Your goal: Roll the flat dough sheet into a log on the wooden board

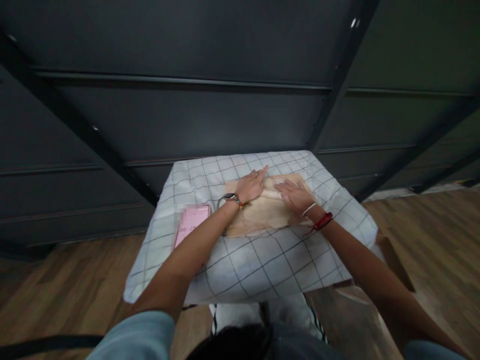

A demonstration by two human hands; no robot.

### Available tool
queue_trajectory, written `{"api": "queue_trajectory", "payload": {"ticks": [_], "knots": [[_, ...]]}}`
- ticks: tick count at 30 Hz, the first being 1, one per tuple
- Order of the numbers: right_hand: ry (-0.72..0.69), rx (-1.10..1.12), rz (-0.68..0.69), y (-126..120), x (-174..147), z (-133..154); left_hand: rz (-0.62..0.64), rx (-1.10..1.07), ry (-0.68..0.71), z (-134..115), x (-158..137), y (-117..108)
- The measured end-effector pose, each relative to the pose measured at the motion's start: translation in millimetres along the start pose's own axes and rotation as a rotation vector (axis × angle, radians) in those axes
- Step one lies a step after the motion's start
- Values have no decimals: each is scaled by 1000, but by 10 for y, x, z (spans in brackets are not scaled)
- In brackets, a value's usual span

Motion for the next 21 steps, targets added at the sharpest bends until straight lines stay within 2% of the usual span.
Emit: {"api": "queue_trajectory", "payload": {"ticks": [7,11,14,16,21], "knots": [[46,-51,-78,-52,-211,191,-55,35,14,-63,-259,-12],[1,-10,-5,7,-201,188,-36,32,2,-47,-304,18],[-61,42,40,18,-83,69,-30,30,-9,-27,-213,7],[-107,80,21,-21,33,-28,-39,28,-35,8,-108,-19],[-142,132,-3,-80,344,-189,8,-15,-178,187,176,-26]]}}
Point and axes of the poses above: each hand's wrist, its own x-axis towards the middle knuckle, its own y-axis out of the palm, z = x × y, the point moved 8 cm from there along x, towards the middle knuckle, and after that the axes turned 7 degrees about -x, right-handed, at the moved point
